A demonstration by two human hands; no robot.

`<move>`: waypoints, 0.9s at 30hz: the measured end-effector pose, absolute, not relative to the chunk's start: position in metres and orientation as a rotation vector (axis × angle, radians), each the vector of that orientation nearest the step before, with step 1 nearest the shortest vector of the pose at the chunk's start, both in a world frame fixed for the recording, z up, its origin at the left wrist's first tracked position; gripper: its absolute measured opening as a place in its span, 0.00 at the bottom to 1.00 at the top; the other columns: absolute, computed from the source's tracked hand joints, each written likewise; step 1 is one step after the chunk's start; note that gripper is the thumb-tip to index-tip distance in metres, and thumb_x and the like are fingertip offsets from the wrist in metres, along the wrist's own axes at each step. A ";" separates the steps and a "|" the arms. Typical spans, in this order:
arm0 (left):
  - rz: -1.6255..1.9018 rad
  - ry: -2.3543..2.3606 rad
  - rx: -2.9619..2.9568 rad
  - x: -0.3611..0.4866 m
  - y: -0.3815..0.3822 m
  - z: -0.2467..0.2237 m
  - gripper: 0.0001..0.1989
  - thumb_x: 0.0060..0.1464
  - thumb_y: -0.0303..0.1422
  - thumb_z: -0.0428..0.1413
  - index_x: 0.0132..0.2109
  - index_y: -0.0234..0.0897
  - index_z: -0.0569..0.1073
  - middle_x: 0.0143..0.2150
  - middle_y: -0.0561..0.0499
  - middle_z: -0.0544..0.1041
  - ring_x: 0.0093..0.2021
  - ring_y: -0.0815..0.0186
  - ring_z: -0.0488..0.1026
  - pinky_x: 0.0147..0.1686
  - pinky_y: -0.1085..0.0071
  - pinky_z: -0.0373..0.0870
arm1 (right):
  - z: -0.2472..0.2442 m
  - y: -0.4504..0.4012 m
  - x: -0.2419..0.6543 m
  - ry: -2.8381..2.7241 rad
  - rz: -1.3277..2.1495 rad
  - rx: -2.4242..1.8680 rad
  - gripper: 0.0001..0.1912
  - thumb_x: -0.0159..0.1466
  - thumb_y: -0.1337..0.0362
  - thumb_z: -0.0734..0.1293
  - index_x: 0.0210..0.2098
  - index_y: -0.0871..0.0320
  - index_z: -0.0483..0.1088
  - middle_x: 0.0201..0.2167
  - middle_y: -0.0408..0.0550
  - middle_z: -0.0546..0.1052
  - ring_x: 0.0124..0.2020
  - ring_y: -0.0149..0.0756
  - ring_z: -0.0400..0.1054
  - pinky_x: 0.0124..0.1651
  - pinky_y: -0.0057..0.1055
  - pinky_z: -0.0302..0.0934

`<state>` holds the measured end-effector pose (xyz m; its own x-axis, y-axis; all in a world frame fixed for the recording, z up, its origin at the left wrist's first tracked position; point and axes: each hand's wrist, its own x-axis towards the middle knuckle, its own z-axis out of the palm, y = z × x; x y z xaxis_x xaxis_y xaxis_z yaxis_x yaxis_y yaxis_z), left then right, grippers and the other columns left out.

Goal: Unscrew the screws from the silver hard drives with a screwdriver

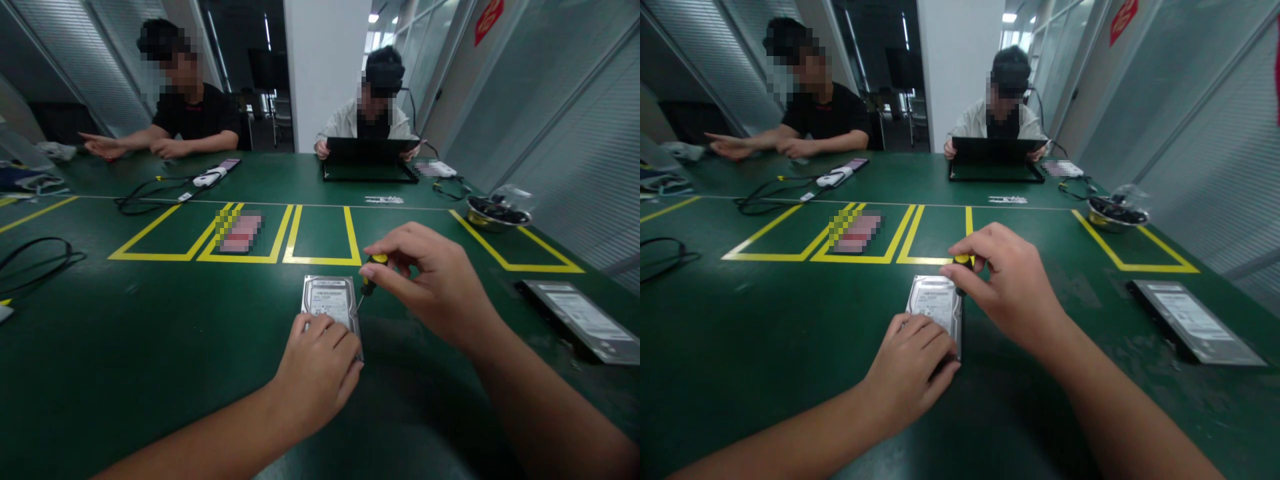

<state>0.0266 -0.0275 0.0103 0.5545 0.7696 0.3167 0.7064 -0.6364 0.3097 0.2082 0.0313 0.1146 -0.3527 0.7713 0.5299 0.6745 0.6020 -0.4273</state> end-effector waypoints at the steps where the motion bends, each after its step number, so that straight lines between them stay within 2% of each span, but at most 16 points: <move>1: 0.644 1.262 2.636 0.026 -0.027 0.010 0.03 0.58 0.33 0.57 0.38 0.39 0.71 0.39 0.51 0.76 0.44 0.56 0.67 0.44 0.56 0.56 | 0.115 0.031 0.208 -2.110 0.162 -1.142 0.08 0.61 0.61 0.71 0.38 0.57 0.77 0.32 0.45 0.75 0.32 0.33 0.67 0.35 0.31 0.60; 10: 0.658 1.259 2.633 0.026 -0.028 0.010 0.03 0.58 0.33 0.57 0.38 0.39 0.71 0.38 0.50 0.75 0.43 0.56 0.67 0.44 0.56 0.55 | 0.123 0.031 0.218 -2.177 0.288 -1.070 0.10 0.64 0.67 0.67 0.43 0.55 0.77 0.40 0.45 0.79 0.41 0.34 0.72 0.44 0.32 0.64; 12: 0.661 1.258 2.638 0.027 -0.028 0.010 0.03 0.58 0.33 0.57 0.38 0.39 0.71 0.38 0.50 0.76 0.44 0.56 0.67 0.44 0.56 0.55 | 0.120 0.032 0.216 -2.177 0.285 -1.049 0.10 0.65 0.66 0.66 0.45 0.55 0.77 0.42 0.46 0.79 0.43 0.35 0.72 0.45 0.32 0.65; 16: 0.661 1.262 2.639 0.026 -0.028 0.009 0.04 0.58 0.33 0.58 0.39 0.39 0.71 0.38 0.50 0.75 0.44 0.56 0.67 0.44 0.56 0.55 | 0.112 0.035 0.209 -2.134 0.235 -1.039 0.09 0.62 0.61 0.70 0.42 0.55 0.77 0.37 0.46 0.77 0.39 0.34 0.70 0.40 0.31 0.64; 19: 0.651 1.262 2.635 0.026 -0.028 0.010 0.03 0.58 0.33 0.57 0.39 0.39 0.71 0.39 0.50 0.75 0.44 0.56 0.67 0.44 0.56 0.56 | 0.110 0.034 0.205 -2.108 0.165 -1.046 0.07 0.63 0.65 0.69 0.41 0.56 0.78 0.34 0.45 0.77 0.36 0.33 0.69 0.39 0.31 0.63; 23: 0.646 1.264 2.640 0.027 -0.028 0.010 0.03 0.58 0.33 0.57 0.38 0.39 0.71 0.39 0.51 0.75 0.44 0.56 0.67 0.45 0.56 0.56 | 0.111 0.031 0.207 -2.109 0.118 -1.049 0.11 0.62 0.68 0.68 0.45 0.58 0.75 0.38 0.46 0.78 0.35 0.32 0.70 0.37 0.30 0.63; 27: 0.648 1.265 2.649 0.027 -0.027 0.010 0.04 0.58 0.34 0.58 0.38 0.39 0.71 0.38 0.52 0.75 0.44 0.57 0.67 0.44 0.56 0.56 | 0.109 0.033 0.207 -2.120 0.117 -1.028 0.09 0.62 0.69 0.67 0.43 0.59 0.74 0.40 0.47 0.78 0.38 0.33 0.70 0.38 0.30 0.63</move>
<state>0.0268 -0.0274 0.0097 0.5548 0.7675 0.3212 0.7093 -0.6381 0.2996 0.2066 0.0327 0.1086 -0.3846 0.7043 0.5966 0.6346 0.6712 -0.3831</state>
